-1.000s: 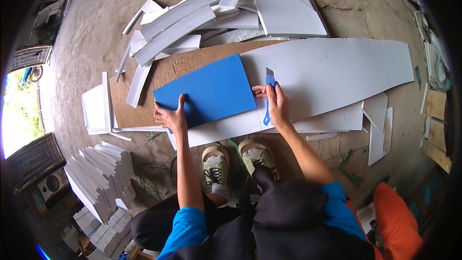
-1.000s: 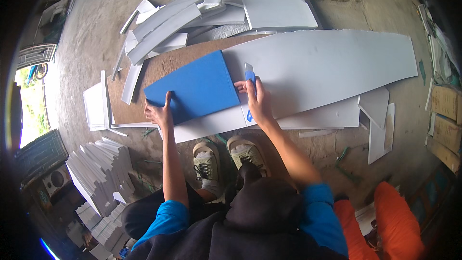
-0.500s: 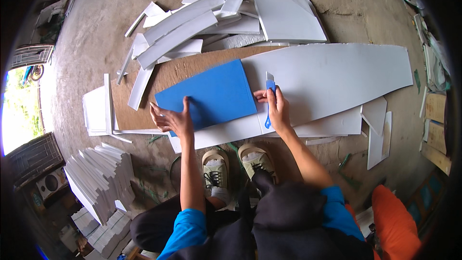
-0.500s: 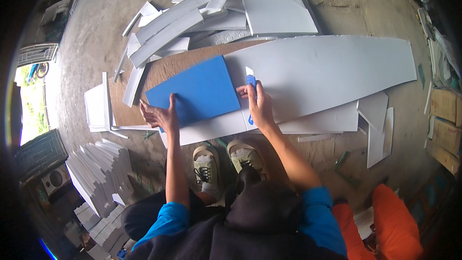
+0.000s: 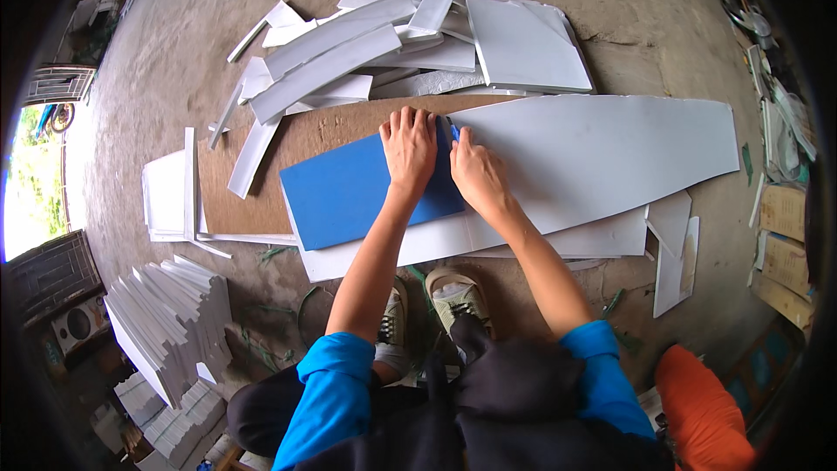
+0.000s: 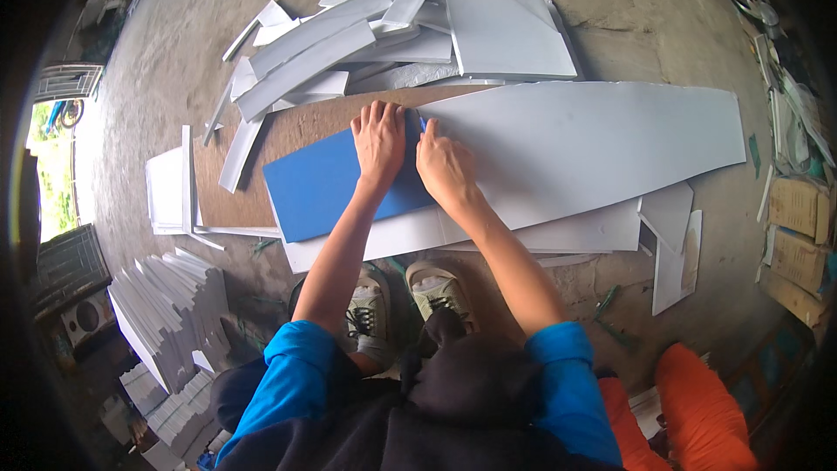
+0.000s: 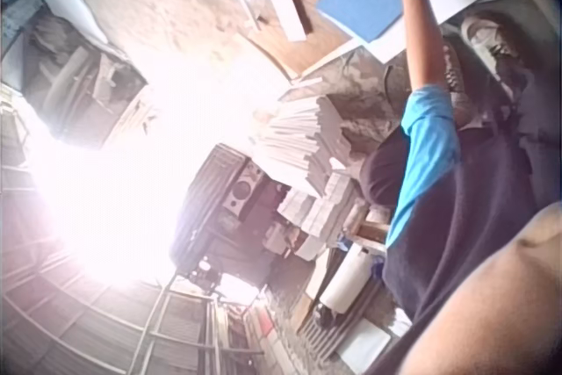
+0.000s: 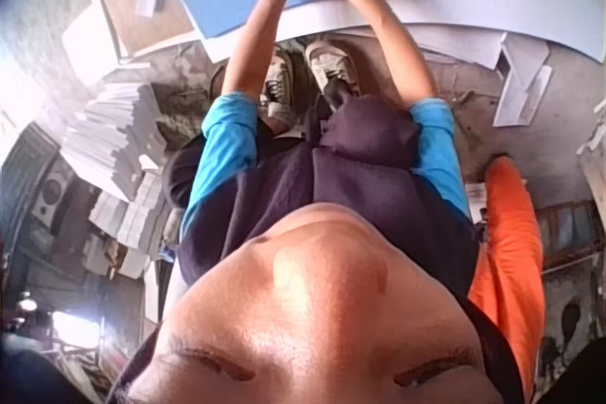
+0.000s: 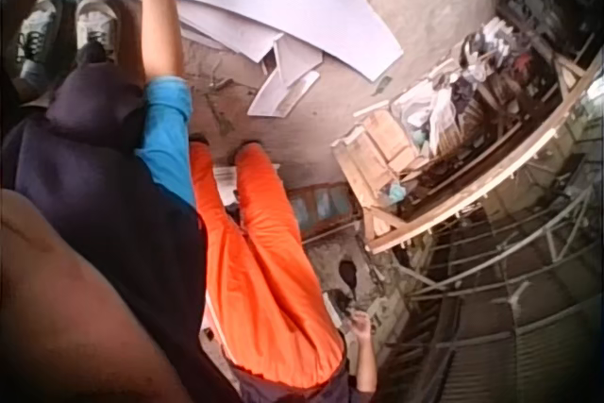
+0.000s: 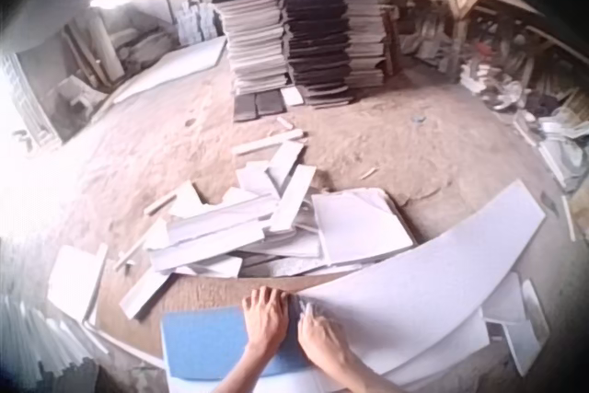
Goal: The person sits on the floor and uses a utility knife to cut white foam sheets. They use a blue foam board as a template to trace and cut the white sheets into matching rectangular shapes. The person repeatedly aligns the template, cuts along the edges, and separates the cut pieces.
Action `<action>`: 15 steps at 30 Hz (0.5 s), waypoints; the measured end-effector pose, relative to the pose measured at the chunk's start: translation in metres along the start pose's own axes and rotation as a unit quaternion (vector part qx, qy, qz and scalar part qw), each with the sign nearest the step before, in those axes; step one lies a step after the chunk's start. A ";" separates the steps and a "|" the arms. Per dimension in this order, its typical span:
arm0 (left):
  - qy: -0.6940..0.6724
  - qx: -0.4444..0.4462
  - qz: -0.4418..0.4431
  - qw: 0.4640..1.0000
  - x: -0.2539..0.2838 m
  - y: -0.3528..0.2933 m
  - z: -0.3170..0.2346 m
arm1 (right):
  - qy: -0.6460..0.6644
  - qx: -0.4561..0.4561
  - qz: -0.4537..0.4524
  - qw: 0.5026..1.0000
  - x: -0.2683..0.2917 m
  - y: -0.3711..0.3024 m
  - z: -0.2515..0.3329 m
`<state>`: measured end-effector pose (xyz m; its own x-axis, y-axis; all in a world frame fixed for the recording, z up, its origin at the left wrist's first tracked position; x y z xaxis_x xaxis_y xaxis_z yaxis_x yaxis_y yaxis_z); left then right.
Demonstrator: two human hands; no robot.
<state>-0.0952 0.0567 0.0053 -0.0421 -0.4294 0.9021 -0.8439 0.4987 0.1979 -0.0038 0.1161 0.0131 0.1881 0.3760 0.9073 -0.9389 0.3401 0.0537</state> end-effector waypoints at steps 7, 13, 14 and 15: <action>-0.021 -0.001 -0.016 1.000 -0.004 0.000 0.002 | -0.007 -0.008 0.032 0.999 -0.008 0.010 0.003; -0.026 -0.008 -0.016 1.000 -0.003 0.000 0.003 | 0.026 -0.016 0.052 0.998 -0.006 0.022 -0.001; -0.024 -0.010 -0.020 0.999 -0.002 0.000 0.002 | 0.033 -0.017 0.057 0.998 -0.007 0.023 -0.002; -0.023 -0.012 -0.025 0.999 -0.002 0.000 0.001 | 0.039 -0.016 0.062 0.997 -0.006 0.024 -0.003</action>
<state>-0.0957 0.0566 0.0030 -0.0252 -0.4886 0.8722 -0.8330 0.4926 0.2519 -0.0265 0.1243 0.0079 0.0935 0.4822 0.8710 -0.9468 0.3136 -0.0720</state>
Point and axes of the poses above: each hand's wrist, its own y-axis towards the middle knuckle, its own x-axis out of the back of the hand, z = x × y, the point moved 6 cm from there along y, towards the middle knuckle, and after that the axes turned 13 degrees about x, right-handed, at the moved point
